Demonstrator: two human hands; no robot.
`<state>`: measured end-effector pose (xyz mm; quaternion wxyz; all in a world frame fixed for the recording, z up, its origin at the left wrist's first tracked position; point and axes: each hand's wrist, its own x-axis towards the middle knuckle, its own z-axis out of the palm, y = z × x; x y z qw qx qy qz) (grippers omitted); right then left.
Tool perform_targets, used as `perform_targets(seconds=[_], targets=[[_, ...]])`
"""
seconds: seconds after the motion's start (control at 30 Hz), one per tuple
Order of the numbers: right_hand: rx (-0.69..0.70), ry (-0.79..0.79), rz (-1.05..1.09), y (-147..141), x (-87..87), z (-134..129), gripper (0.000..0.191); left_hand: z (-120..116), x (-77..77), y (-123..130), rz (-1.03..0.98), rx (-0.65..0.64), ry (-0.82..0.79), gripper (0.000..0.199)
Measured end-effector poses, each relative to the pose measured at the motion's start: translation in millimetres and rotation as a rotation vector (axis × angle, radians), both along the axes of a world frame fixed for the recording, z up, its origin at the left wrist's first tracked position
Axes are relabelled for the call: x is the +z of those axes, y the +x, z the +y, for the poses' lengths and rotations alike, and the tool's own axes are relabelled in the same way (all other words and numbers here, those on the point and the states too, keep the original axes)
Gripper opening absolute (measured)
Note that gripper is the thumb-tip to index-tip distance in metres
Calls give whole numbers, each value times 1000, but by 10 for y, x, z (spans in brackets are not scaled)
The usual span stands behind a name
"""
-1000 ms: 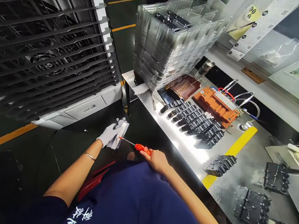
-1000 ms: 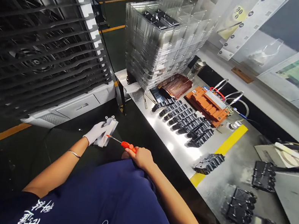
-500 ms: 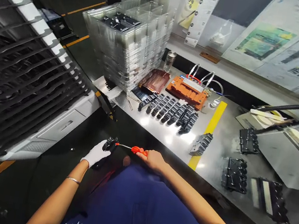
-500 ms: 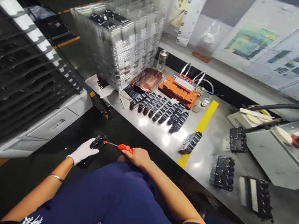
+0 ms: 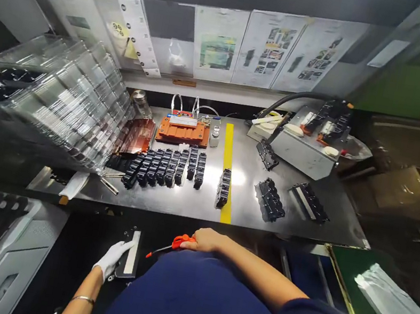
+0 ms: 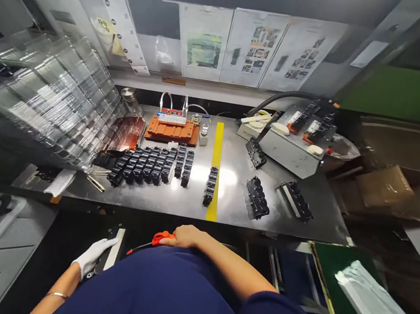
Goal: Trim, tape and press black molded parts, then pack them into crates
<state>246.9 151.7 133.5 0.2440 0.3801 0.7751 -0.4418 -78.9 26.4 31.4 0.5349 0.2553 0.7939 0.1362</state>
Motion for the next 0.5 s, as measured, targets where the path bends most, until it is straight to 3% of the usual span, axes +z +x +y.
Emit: perform_targets(seconds=[0.1,0.17,0.27,0.37,0.43,0.5], targets=[[-81,40,-137,348,-112,82,76,633,159,364,188,-358,67,37],[-101,51,-225,581,-177,114,75,1093,360,792,199,-485,192,41],[-145,40,-299,853,-228,92,74,1717,635,1659,175,-599,372,48],[-213,30,-317,1008,-248,-3,69,2200,713,2490,260,-655,389,44],[-257,14,-293,1080,-268,-84,64,2454,676,2850,339,-660,345,42],[-320,-14,-258,1155,-297,-159,58,2666,624,3003,364,-650,351,39]])
